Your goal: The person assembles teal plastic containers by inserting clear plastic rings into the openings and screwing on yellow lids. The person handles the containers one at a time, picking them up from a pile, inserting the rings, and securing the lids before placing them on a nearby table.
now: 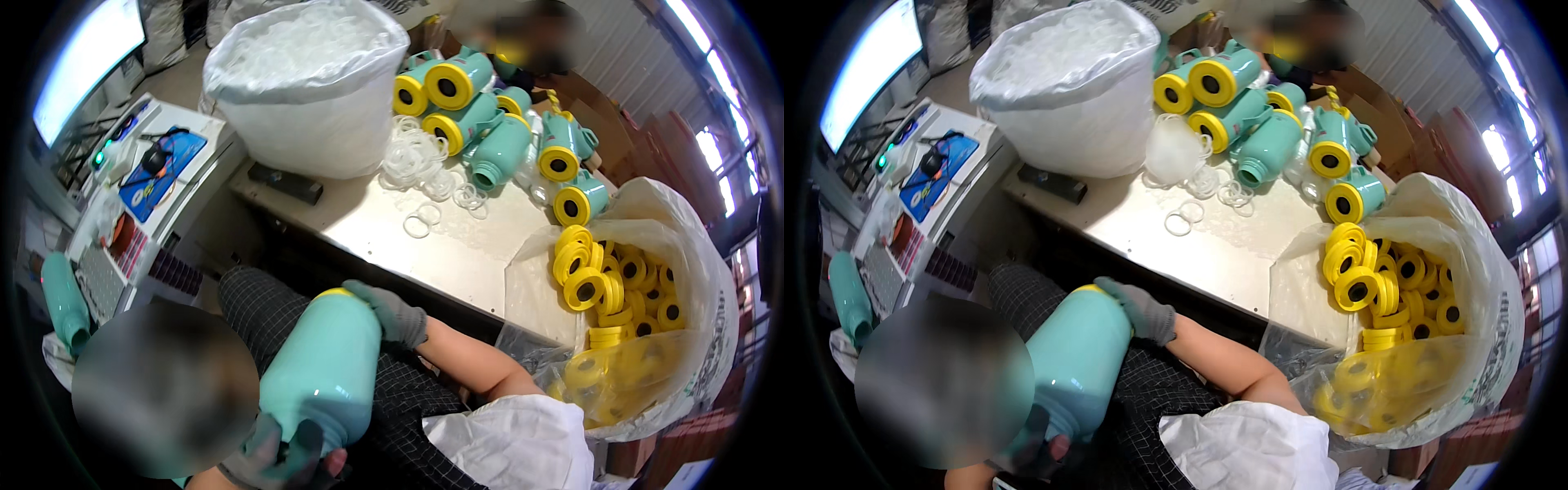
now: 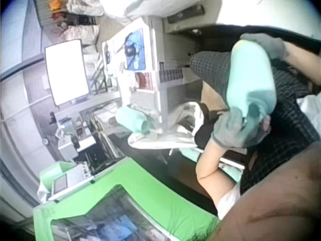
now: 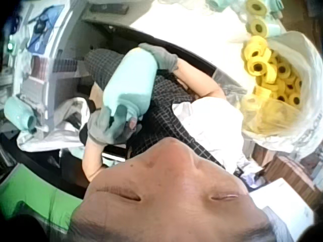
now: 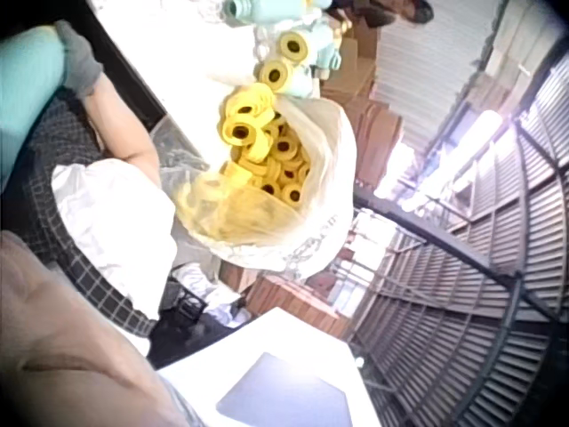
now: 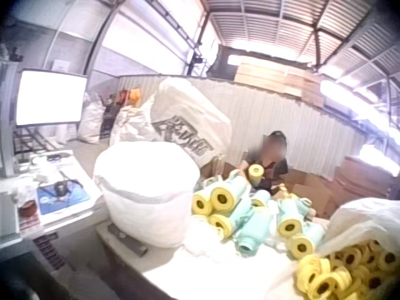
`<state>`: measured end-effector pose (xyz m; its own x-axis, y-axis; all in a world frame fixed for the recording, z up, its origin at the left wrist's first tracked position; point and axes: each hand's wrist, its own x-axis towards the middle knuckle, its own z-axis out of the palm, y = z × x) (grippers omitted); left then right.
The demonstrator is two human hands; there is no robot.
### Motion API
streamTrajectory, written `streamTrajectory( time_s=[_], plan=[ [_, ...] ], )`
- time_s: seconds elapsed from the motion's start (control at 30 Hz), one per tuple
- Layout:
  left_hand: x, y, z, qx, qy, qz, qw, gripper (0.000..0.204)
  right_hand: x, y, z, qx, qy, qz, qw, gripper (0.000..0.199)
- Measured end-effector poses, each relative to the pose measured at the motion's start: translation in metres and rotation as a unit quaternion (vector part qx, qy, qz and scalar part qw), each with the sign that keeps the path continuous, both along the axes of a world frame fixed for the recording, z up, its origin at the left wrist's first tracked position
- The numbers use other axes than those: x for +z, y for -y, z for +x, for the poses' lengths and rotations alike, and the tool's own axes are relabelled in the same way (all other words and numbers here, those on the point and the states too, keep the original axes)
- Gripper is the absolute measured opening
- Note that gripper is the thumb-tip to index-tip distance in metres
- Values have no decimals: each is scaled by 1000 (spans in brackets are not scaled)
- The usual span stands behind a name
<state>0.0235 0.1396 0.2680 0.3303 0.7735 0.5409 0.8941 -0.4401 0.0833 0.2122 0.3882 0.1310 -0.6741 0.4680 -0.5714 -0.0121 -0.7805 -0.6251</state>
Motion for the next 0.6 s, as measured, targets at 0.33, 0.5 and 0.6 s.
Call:
streamTrajectory(
  time_s=[0.33, 0.5, 0.6],
  plan=[
    [-48, -51, -12, 109, 160, 29, 981, 68, 62, -186, 272, -513, -258, 348, 742, 45],
    [-58, -25, -29, 256, 255, -85, 928, 53, 112, -290, 343, -551, 0, 437, 711, 43],
    [-74, -32, -47, 243, 235, -121, 933, 57, 86, -266, 391, -483, 271, 524, 647, 41]
  ],
)
